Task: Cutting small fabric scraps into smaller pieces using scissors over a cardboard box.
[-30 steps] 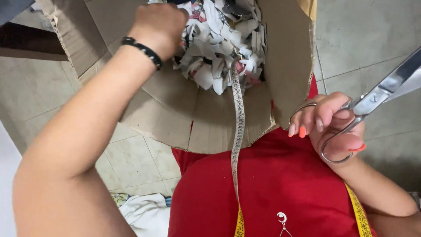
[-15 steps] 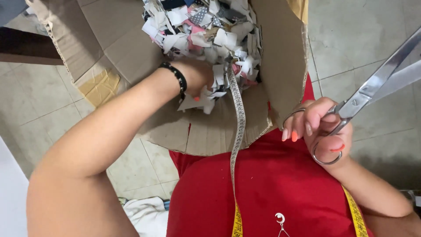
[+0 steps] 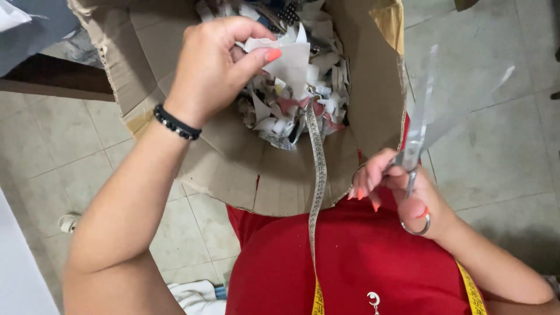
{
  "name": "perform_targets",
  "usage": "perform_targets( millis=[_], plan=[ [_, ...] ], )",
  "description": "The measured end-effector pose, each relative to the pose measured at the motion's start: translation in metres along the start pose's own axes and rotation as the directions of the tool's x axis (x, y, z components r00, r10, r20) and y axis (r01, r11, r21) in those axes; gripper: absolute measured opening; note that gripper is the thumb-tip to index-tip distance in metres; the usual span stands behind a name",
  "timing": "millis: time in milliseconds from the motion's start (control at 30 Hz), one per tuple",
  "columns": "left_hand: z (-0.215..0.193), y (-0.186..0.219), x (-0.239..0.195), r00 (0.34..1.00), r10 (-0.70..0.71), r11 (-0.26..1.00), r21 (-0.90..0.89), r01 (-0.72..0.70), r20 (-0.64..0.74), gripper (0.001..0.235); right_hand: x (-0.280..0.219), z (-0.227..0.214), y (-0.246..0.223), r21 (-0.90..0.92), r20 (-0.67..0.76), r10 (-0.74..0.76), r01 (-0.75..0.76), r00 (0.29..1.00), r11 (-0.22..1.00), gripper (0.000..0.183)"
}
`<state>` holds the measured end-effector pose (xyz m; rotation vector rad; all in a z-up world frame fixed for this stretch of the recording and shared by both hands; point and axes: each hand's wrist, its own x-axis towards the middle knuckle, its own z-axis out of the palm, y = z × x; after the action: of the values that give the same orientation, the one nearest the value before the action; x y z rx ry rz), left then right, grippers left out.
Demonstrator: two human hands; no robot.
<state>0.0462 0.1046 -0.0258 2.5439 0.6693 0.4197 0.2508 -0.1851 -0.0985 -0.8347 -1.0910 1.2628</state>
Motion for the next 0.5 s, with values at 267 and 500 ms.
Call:
perform_targets(
  millis=[267, 500],
  plan=[
    [0.002, 0.085, -0.042, 0.857, -0.392, 0.865, -0.452, 0.219, -0.335, 0.021, 0.034, 0.028, -0.021, -0.507, 0.353, 0.379, -0.166, 0.855, 0.846, 0.086],
    [0.035, 0.101, -0.064, 0.772, -0.316, 0.941, -0.283, 0.183, -0.551, 0.013, 0.040, 0.036, -0.012, -0.658, 0.104, 0.236, -0.111, 0.966, 0.745, 0.081]
  ],
)
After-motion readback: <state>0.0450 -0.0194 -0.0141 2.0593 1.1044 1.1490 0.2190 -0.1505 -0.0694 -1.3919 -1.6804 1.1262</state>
